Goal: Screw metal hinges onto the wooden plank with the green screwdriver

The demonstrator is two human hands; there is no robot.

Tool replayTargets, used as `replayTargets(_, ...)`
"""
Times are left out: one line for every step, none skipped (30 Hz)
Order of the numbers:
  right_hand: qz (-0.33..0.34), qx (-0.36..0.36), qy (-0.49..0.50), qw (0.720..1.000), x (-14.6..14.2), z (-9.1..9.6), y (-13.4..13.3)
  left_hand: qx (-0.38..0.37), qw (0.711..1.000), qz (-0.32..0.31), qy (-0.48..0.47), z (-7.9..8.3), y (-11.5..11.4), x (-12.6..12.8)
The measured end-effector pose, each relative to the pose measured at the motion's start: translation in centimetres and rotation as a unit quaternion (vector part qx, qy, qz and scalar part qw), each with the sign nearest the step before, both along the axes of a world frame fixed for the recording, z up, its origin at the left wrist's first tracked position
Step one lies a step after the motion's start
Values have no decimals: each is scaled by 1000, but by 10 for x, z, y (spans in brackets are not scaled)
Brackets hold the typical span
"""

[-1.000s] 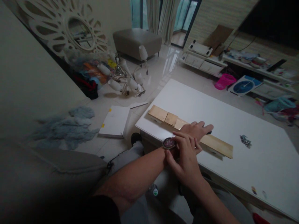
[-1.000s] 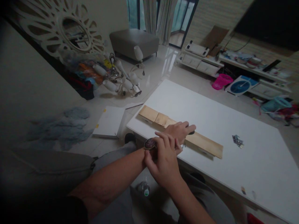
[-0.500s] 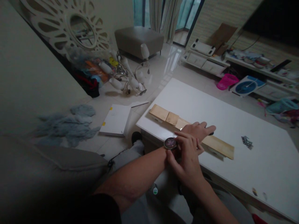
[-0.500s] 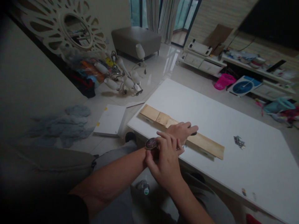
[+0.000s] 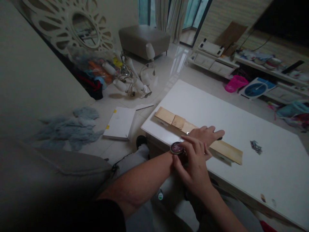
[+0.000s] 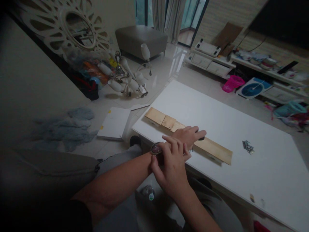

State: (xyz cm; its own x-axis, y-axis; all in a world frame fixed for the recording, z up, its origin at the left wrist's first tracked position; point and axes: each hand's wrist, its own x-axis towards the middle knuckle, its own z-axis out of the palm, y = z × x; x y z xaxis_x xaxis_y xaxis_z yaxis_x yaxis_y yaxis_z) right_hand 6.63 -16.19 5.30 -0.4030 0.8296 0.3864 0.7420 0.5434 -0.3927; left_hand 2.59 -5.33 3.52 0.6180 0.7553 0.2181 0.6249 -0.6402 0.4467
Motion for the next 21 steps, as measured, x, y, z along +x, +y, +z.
replayTargets(-1, -1, -4, 1000, 0, 1, 0, 2, 1000, -1, -3, -1, 0, 0)
replayTargets(-3, -1, -4, 1000, 0, 1, 0, 4, 1000, -1, -5, -1, 0, 0)
replayTargets(-5, 1, 0, 1000, 0, 1, 0, 4, 1000, 0, -7, -1, 0, 0)
replayTargets(-8, 4, 8, 1000, 0, 1, 0, 3, 1000, 0, -7, -1, 0, 0)
replayTargets(-11, 7, 16, 1000, 0, 0, -1, 3, 1000, 0, -6, -1, 1, 0)
replayTargets(-12, 10, 22, 1000, 0, 0, -1, 2, 1000, -1, -5, -1, 1, 1)
replayTargets(-11, 12, 25, 1000, 0, 0, -1, 1, 1000, -2, -4, -1, 1, 1)
replayTargets(-12, 12, 26, 1000, 0, -1, -1, 0, 1000, -4, -3, 0, 1, 1)
replayTargets(-13, 10, 25, 1000, 0, -1, -1, -1, 1000, -4, -3, 0, 1, 1)
replayTargets(-14, 8, 25, 1000, 0, -2, -1, -2, 1000, -4, -4, -1, 0, 1)
replayTargets(-15, 8, 24, 1000, 0, -2, -2, -2, 1000, -3, -5, -1, 0, 1)
replayTargets(-17, 7, 24, 1000, 0, -2, -2, -2, 1000, -3, -7, -1, -1, 1)
replayTargets(-18, 8, 24, 1000, 0, -2, -2, -1, 1000, -4, -8, -1, -1, 0)
replayTargets(-19, 9, 25, 999, 0, -2, -2, 2, 1000, -5, -10, -1, -1, 0)
replayTargets(-19, 9, 24, 999, 0, -2, -2, 5, 1000, -5, -13, 0, -2, 0)
replayTargets(-18, 8, 22, 1000, 0, -1, -3, 8, 1000, -6, -14, 0, -2, -1)
replayTargets(-17, 6, 18, 1000, 0, -1, -3, 7, 1000, -8, -14, 1, -2, -1)
replayTargets(-17, 2, 13, 1000, 0, 0, -3, 4, 1000, -10, -12, 2, -2, -1)
replayTargets(-17, -2, 7, 1000, 0, 0, -3, -2, 1000, -14, -8, 3, -2, -1)
replayTargets(-19, -7, -1, 1000, 0, 1, -3, -9, 1000, -18, -4, 3, -1, -1)
replayTargets(-21, -11, -8, 1000, 0, 1, -4, -16, 1000, -22, 0, 4, -1, -1)
